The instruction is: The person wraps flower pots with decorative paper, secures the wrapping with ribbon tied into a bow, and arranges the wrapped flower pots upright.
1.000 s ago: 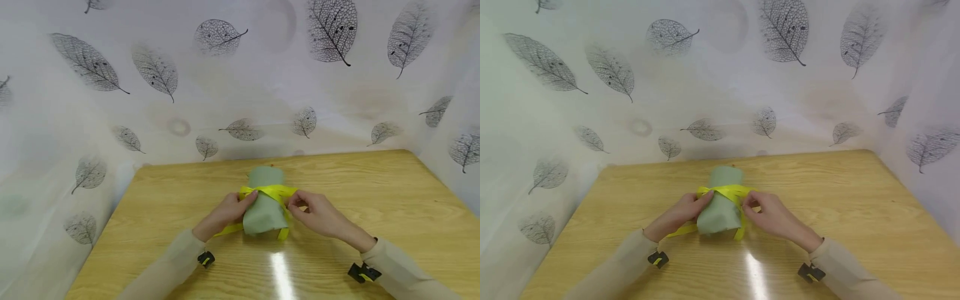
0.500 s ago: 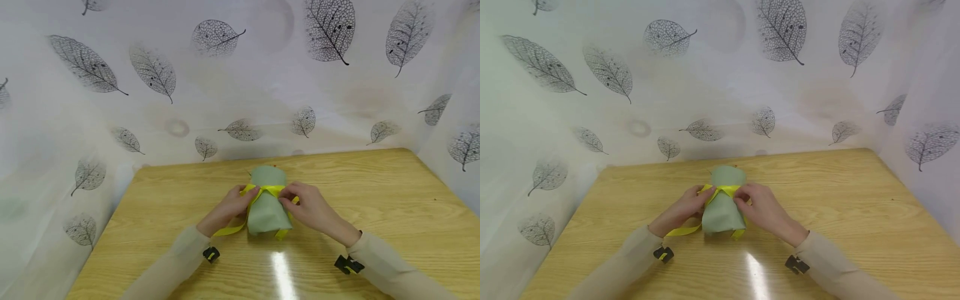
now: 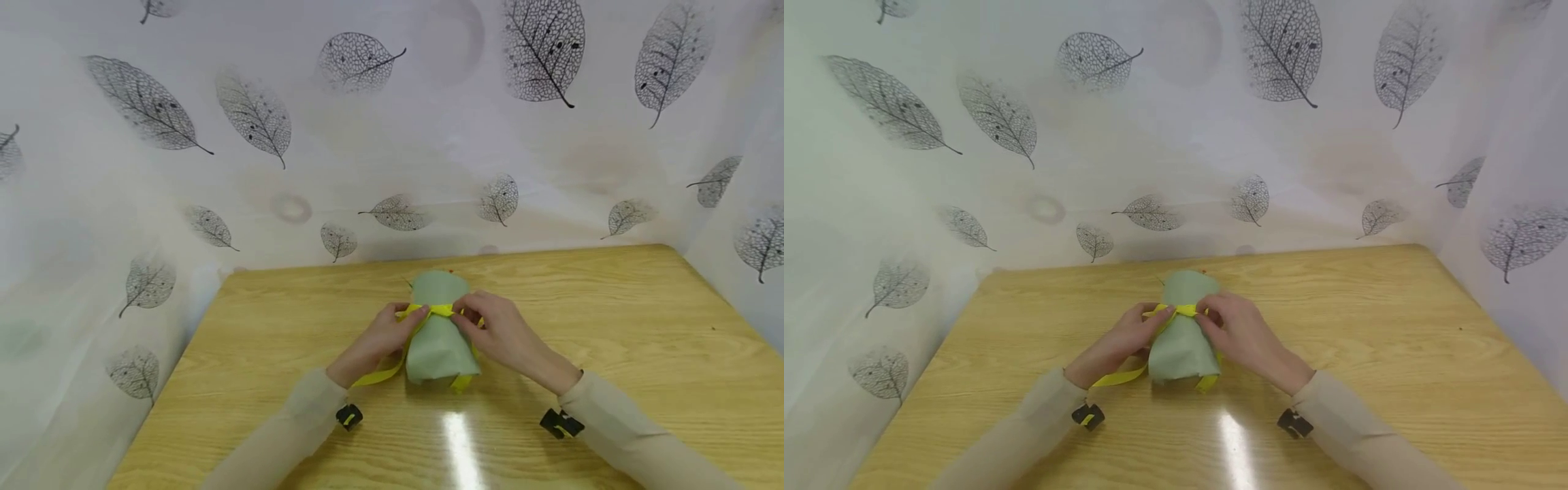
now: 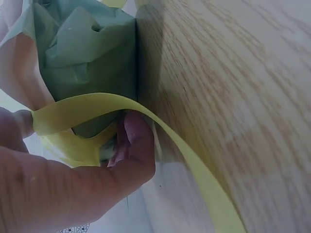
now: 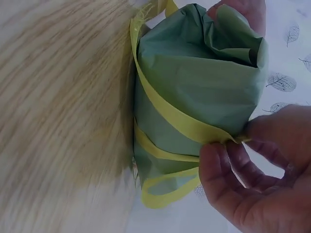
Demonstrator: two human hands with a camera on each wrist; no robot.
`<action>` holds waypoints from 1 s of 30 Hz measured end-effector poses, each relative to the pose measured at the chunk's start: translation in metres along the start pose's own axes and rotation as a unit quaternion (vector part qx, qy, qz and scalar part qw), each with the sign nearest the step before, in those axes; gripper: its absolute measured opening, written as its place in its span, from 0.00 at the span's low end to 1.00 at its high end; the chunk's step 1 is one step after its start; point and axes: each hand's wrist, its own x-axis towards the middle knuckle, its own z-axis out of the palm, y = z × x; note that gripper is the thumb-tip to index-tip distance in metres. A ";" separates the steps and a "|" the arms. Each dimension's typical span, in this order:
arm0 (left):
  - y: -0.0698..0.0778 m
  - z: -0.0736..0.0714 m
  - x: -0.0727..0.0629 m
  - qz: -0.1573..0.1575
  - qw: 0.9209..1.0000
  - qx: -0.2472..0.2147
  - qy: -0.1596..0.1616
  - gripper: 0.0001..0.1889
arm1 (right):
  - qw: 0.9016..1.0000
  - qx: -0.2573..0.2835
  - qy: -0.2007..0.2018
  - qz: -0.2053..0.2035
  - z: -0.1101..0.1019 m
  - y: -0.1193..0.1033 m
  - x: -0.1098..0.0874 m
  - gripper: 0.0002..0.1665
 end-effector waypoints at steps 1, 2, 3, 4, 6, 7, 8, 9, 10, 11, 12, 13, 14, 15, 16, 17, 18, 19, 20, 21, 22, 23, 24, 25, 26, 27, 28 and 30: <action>0.000 0.000 0.000 0.002 1.000 0.000 0.000 0.46 | 1.000 0.002 0.000 -0.006 0.000 0.000 -0.001 0.03; 0.000 0.000 0.000 0.004 1.000 -0.003 0.000 0.45 | 1.000 0.004 0.000 -0.014 -0.001 0.000 -0.001 0.04; 0.000 0.001 0.000 0.007 1.000 -0.005 0.000 0.45 | 1.000 0.004 0.001 -0.020 -0.002 0.000 -0.002 0.04; 0.001 0.001 0.000 0.011 1.000 -0.009 0.000 0.44 | 1.000 0.002 0.003 -0.029 -0.002 -0.001 -0.002 0.04; 0.000 0.001 0.000 0.022 1.000 -0.013 0.000 0.43 | 0.999 -0.004 0.012 -0.047 -0.003 -0.002 -0.004 0.05; 0.000 0.002 0.000 0.028 0.999 -0.017 -0.001 0.43 | 0.998 -0.009 0.017 -0.057 -0.003 -0.002 -0.005 0.06; 0.000 0.002 0.001 0.032 0.999 -0.019 -0.001 0.42 | 0.997 -0.015 0.022 -0.067 -0.003 -0.003 -0.006 0.06; 0.000 0.003 0.001 0.035 0.999 -0.023 -0.002 0.42 | 0.996 -0.020 0.027 -0.077 -0.003 -0.004 -0.007 0.07; -0.001 0.004 0.001 0.037 0.999 -0.027 -0.003 0.41 | 0.995 -0.025 0.032 -0.088 -0.003 -0.004 -0.008 0.08; -0.001 0.004 0.001 0.039 0.999 -0.025 -0.002 0.41 | 0.994 -0.030 0.036 -0.099 -0.003 -0.005 -0.008 0.09; -0.002 0.005 0.002 0.038 0.999 -0.031 -0.005 0.41 | 0.993 -0.035 0.040 -0.109 -0.004 -0.005 -0.009 0.09; -0.002 0.006 0.002 0.037 0.999 -0.030 -0.006 0.41 | 0.991 -0.039 0.043 -0.119 -0.004 -0.006 -0.010 0.10; -0.002 0.006 0.001 0.035 0.999 -0.027 -0.005 0.41 | 0.990 -0.043 0.046 -0.128 -0.004 -0.006 -0.011 0.10; -0.002 0.007 0.001 0.033 0.999 -0.024 -0.004 0.41 | 0.988 -0.048 0.049 -0.136 -0.004 -0.007 -0.011 0.10; -0.002 0.007 0.001 0.033 0.999 -0.015 0.000 0.41 | 0.987 -0.052 0.051 -0.144 -0.004 -0.007 -0.012 0.11; -0.002 0.008 0.001 0.033 0.999 -0.006 0.003 0.41 | 0.986 -0.055 0.053 -0.150 -0.004 -0.007 -0.013 0.11; -0.002 0.008 0.000 0.032 0.999 0.001 0.005 0.41 | 0.985 -0.056 0.055 -0.156 -0.005 -0.008 -0.013 0.11; -0.001 0.008 0.000 0.033 0.999 0.013 0.010 0.42 | 0.984 -0.056 0.056 -0.160 -0.005 -0.007 -0.014 0.12; -0.001 0.008 -0.001 0.033 0.999 0.020 0.013 0.42 | 0.983 -0.055 0.056 -0.163 -0.005 -0.007 -0.014 0.12; 0.000 0.008 -0.001 0.034 0.999 0.026 0.015 0.42 | 0.983 -0.053 0.057 -0.166 -0.005 -0.007 -0.015 0.12; 0.000 0.008 -0.001 0.035 0.999 0.032 0.016 0.42 | 0.983 -0.050 0.057 -0.169 -0.005 -0.007 -0.015 0.12; 0.001 0.008 -0.001 0.037 0.999 0.036 0.016 0.42 | 0.983 -0.049 0.056 -0.170 -0.006 -0.007 -0.015 0.11; 0.001 0.007 -0.001 0.038 0.998 0.039 0.015 0.43 | 0.982 -0.048 0.056 -0.172 -0.006 -0.007 -0.016 0.12; 0.002 0.007 -0.001 0.040 0.998 0.044 0.014 0.43 | 0.982 -0.049 0.056 -0.173 -0.006 -0.007 -0.016 0.12; 0.002 0.007 -0.001 0.042 0.998 0.049 0.015 0.44 | 0.982 -0.053 0.057 -0.174 -0.005 -0.007 -0.017 0.12; 0.003 0.008 -0.001 0.043 0.998 0.053 0.015 0.45 | 0.981 -0.060 0.058 -0.177 -0.005 -0.008 -0.017 0.13; 0.003 0.008 0.000 0.046 0.997 0.056 0.015 0.46 | 0.980 -0.068 0.059 -0.180 -0.005 -0.008 -0.017 0.13; 0.005 0.008 0.001 0.049 0.997 0.058 0.012 0.48 | 0.976 -0.085 0.067 -0.188 -0.004 -0.010 -0.017 0.14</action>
